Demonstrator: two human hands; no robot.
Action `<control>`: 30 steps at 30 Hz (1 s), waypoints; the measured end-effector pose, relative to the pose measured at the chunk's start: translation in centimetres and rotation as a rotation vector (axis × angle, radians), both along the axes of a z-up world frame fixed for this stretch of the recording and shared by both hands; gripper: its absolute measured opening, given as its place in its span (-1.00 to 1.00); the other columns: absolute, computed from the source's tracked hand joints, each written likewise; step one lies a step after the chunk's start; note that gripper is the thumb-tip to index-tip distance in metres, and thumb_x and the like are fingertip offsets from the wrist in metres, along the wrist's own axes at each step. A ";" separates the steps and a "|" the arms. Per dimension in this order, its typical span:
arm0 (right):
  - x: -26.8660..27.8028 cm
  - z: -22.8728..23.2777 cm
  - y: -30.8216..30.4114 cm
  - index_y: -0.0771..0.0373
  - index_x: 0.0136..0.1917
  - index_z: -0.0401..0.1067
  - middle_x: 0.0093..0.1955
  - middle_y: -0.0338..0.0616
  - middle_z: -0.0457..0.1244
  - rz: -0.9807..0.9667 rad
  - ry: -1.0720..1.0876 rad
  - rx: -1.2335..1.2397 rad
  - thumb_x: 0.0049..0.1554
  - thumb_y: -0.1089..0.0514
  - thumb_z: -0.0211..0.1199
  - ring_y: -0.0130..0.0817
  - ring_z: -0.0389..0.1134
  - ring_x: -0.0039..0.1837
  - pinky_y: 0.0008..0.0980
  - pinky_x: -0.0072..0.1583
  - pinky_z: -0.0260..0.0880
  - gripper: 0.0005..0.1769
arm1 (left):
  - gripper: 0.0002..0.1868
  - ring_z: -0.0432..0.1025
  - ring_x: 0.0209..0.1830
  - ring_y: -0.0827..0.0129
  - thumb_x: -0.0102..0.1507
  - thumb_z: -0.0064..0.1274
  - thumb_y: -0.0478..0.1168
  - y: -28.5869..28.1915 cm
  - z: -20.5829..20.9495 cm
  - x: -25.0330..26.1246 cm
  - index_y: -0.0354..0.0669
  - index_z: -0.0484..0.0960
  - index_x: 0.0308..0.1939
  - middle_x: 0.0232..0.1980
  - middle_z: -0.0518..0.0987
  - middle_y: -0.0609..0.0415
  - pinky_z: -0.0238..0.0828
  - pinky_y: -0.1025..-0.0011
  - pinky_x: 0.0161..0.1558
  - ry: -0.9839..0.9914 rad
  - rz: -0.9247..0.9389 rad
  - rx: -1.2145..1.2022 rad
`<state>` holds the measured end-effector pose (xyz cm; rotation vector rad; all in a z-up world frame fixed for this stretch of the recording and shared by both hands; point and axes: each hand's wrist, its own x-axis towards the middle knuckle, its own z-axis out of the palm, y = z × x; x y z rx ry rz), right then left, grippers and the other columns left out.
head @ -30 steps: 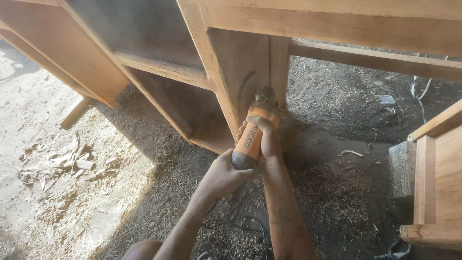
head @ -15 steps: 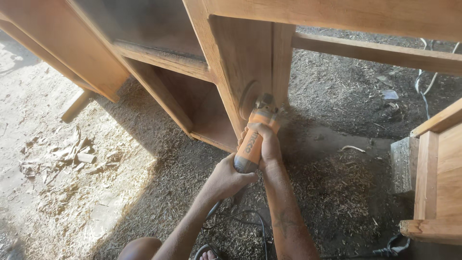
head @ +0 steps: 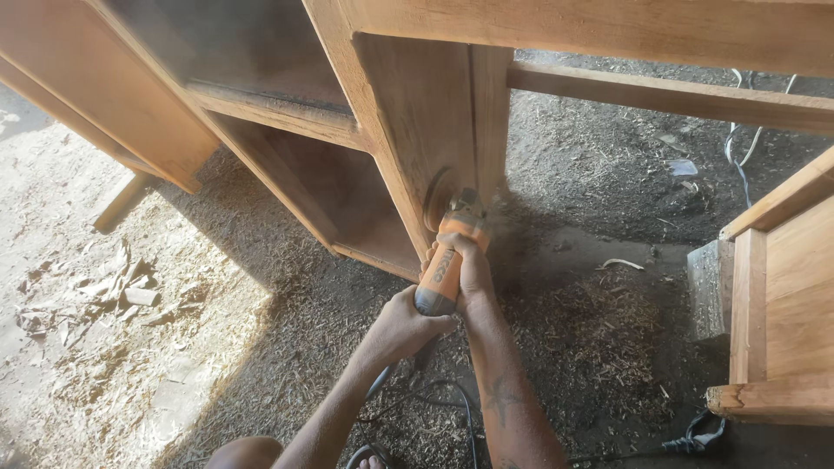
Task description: The person uses an electric sander to smooth the vertical edge of a wooden furniture frame. They move the sander up and down along the edge, generating wood dust and gradually refining the surface.
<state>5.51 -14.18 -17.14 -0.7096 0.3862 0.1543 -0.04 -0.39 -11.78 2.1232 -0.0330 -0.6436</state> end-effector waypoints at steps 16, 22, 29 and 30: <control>0.9 0.6 -0.2 0.30 -0.10 0.36 -0.31 -0.06 0.28 0.043 -0.102 0.089 -0.02 0.02 0.34 -0.26 0.35 -0.33 -0.23 -0.21 0.47 -0.65 | -0.42 0.64 -0.34 0.33 -0.07 0.27 -0.11 -0.3 2.1 -0.1 -0.29 0.61 0.00 -0.29 0.71 -0.03 0.63 0.37 -0.19 -0.032 0.032 -0.004; 0.3 3.9 0.2 0.31 -0.09 0.37 -0.30 -0.08 0.28 0.039 -0.095 0.046 -0.03 0.02 0.33 -0.30 0.36 -0.33 -0.25 -0.23 0.47 -0.64 | -0.40 0.64 -0.33 0.30 -0.07 0.26 -0.11 0.3 3.7 0.0 -0.30 0.60 0.01 -0.27 0.72 -0.07 0.65 0.32 -0.19 -0.039 0.051 -0.012; -0.7 3.4 0.2 0.35 -0.06 0.38 -0.29 -0.03 0.29 0.006 0.001 -0.041 -0.04 0.08 0.31 -0.30 0.36 -0.34 -0.27 -0.23 0.49 -0.64 | -0.35 0.64 -0.29 0.31 -0.08 0.26 -0.10 -0.1 1.6 -0.2 -0.30 0.56 0.05 -0.24 0.70 -0.07 0.65 0.35 -0.14 -0.004 0.018 0.017; -0.6 3.0 0.2 0.35 -0.06 0.38 -0.29 -0.03 0.29 0.008 0.011 -0.034 -0.04 0.08 0.31 -0.30 0.37 -0.33 -0.27 -0.22 0.49 -0.64 | -0.36 0.64 -0.29 0.30 -0.08 0.25 -0.10 -0.1 1.2 -0.2 -0.31 0.57 0.05 -0.25 0.70 -0.08 0.65 0.35 -0.14 -0.008 0.006 0.024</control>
